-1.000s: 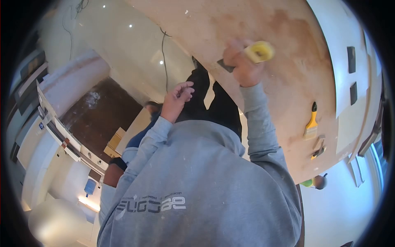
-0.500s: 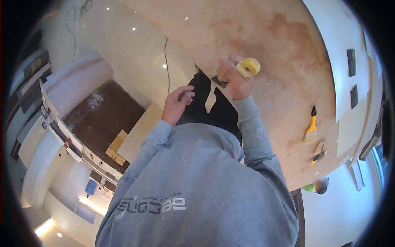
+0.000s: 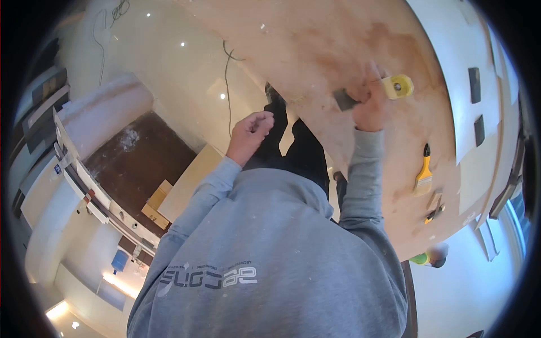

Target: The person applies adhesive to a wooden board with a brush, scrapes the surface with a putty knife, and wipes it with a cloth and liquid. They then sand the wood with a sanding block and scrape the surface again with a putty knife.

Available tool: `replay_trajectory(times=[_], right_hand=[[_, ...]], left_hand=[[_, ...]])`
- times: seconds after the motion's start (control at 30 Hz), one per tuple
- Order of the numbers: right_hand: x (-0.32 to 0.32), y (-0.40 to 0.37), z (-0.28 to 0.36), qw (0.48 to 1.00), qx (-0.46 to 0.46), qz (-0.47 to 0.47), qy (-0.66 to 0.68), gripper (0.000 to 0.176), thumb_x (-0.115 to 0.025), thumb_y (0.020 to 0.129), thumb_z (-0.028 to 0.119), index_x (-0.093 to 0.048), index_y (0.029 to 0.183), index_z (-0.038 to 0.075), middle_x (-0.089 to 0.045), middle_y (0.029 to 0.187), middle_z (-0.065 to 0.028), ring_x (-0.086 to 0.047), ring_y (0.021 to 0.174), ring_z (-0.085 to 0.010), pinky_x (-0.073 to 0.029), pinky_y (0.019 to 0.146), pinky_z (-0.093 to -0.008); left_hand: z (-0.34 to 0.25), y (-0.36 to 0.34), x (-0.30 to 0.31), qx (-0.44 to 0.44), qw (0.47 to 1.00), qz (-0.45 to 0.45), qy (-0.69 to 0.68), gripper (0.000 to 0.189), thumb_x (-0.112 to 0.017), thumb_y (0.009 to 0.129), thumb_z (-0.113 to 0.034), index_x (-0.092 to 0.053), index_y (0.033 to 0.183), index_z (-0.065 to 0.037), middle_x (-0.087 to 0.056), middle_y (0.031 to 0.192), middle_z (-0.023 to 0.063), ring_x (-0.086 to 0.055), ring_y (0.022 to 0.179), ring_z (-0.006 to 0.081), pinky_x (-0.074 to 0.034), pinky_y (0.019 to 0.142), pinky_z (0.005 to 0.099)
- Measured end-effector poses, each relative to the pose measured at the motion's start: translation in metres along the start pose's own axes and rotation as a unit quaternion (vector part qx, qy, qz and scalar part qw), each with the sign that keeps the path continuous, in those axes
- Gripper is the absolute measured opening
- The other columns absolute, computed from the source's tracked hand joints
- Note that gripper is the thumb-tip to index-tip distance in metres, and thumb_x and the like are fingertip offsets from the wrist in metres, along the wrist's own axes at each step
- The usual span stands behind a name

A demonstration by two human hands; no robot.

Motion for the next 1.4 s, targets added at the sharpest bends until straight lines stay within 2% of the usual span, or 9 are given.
replay_trajectory(times=[0.17, 0.27, 0.43, 0.53, 0.97, 1.13, 1.23, 1.27, 1.4], right_hand=[[0.034, 0.001, 0.037, 0.868, 0.039, -0.002, -0.495, 0.043, -0.073, 0.092, 0.023, -0.055, 0.126, 0.003, -0.065, 0.116, -0.0220, -0.068, 0.100, -0.0337, -0.055, 0.080, -0.0442], [0.051, -0.029, 0.034, 0.798, 0.099, -0.056, -0.592, 0.049, -0.072, 0.090, 0.019, -0.050, 0.131, 0.003, -0.061, 0.120, -0.0265, -0.063, 0.104, -0.0460, -0.052, 0.085, -0.0517], [0.055, -0.059, 0.069, 0.698, 0.199, -0.100, -0.681, 0.048, -0.070, 0.091, 0.018, -0.052, 0.134, 0.004, -0.061, 0.113, -0.0239, -0.062, 0.104, -0.0466, -0.052, 0.088, -0.0520], [0.068, -0.084, 0.085, 0.821, 0.217, -0.053, -0.526, 0.043, -0.069, 0.095, 0.022, -0.057, 0.133, 0.008, -0.063, 0.119, -0.0230, -0.061, 0.110, -0.0451, -0.051, 0.090, -0.0490], [0.205, -0.127, 0.092, 0.838, 0.122, -0.135, -0.515, 0.024, -0.066, 0.097, 0.019, -0.068, 0.114, 0.002, -0.070, 0.108, -0.0184, -0.071, 0.087, -0.0335, -0.057, 0.078, -0.0417], [0.157, -0.039, 0.152, 0.825, 0.157, -0.117, -0.530, 0.018, -0.065, 0.098, 0.017, -0.069, 0.109, 0.003, -0.067, 0.079, -0.0189, -0.068, 0.072, -0.0337, -0.052, 0.065, -0.0438], [0.124, 0.044, 0.182, 0.803, 0.210, -0.098, -0.550, 0.015, -0.064, 0.098, 0.018, -0.069, 0.102, 0.005, -0.066, 0.073, -0.0202, -0.067, 0.065, -0.0350, -0.048, 0.060, -0.0455], [0.111, 0.073, 0.198, 0.796, 0.202, -0.094, -0.563, 0.015, -0.064, 0.098, 0.018, -0.069, 0.101, 0.005, -0.066, 0.074, -0.0206, -0.067, 0.066, -0.0357, -0.049, 0.061, -0.0457], [0.101, 0.222, 0.220, 0.744, 0.247, -0.070, -0.616, 0.012, -0.063, 0.095, 0.015, -0.070, 0.097, 0.006, -0.071, 0.085, -0.0212, -0.071, 0.078, -0.0384, -0.055, 0.072, -0.0454]], left_hand=[[-0.052, 0.031, -0.037, -0.057, 0.988, -0.062, 0.128, 0.055, -0.084, 0.088, -0.042, -0.065, 0.116, 0.001, -0.071, 0.089, 0.0069, -0.066, 0.078, 0.0131, -0.054, 0.077, 0.0273], [-0.053, 0.044, -0.051, -0.197, 0.954, -0.144, 0.172, 0.045, -0.085, 0.087, -0.037, -0.063, 0.102, -0.001, -0.073, 0.082, 0.0104, -0.067, 0.067, 0.0137, -0.055, 0.065, 0.0293], [-0.027, 0.060, -0.040, -0.153, 0.970, -0.111, 0.150, 0.035, -0.078, 0.093, -0.032, -0.061, 0.100, -0.001, -0.070, 0.072, 0.0083, -0.063, 0.058, 0.0117, -0.050, 0.053, 0.0284], [-0.014, 0.079, -0.040, -0.141, 0.981, -0.054, 0.123, 0.034, -0.074, 0.094, -0.033, -0.060, 0.093, -0.001, -0.075, 0.079, 0.0111, -0.070, 0.066, 0.0180, -0.054, 0.056, 0.0339], [-0.006, 0.048, -0.019, -0.072, 0.997, 0.028, 0.009, 0.038, -0.071, 0.096, -0.025, -0.062, 0.127, -0.005, -0.072, 0.097, 0.0068, -0.069, 0.077, 0.0186, -0.058, 0.066, 0.0331], [0.136, 0.072, 0.122, -0.010, 0.949, -0.132, 0.287, 0.024, -0.076, 0.083, -0.026, -0.079, 0.082, -0.003, -0.074, 0.071, 0.0134, -0.074, 0.065, 0.0220, -0.060, 0.067, 0.0369], [0.196, 0.048, 0.160, 0.154, 0.840, -0.020, 0.520, 0.044, -0.060, 0.094, -0.045, -0.079, 0.085, -0.006, -0.075, 0.074, 0.0121, -0.074, 0.070, 0.0271, -0.060, 0.078, 0.0406], [0.229, 0.049, 0.174, 0.077, 0.773, -0.058, 0.628, 0.050, -0.059, 0.095, -0.048, -0.078, 0.076, -0.006, -0.074, 0.068, 0.0112, -0.074, 0.069, 0.0244, -0.060, 0.079, 0.0394], [0.259, 0.045, 0.184, 0.301, 0.822, -0.018, 0.484, 0.057, -0.052, 0.097, -0.054, -0.079, 0.088, -0.005, -0.076, 0.092, 0.0165, -0.073, 0.090, 0.0317, -0.056, 0.091, 0.0430]])
Point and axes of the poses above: each hand's wrist, its own y-axis towards the middle knuckle, its own x-axis out of the back of the hand, z = x × y, the point moved 7 cm from there along y, towards the middle knuckle
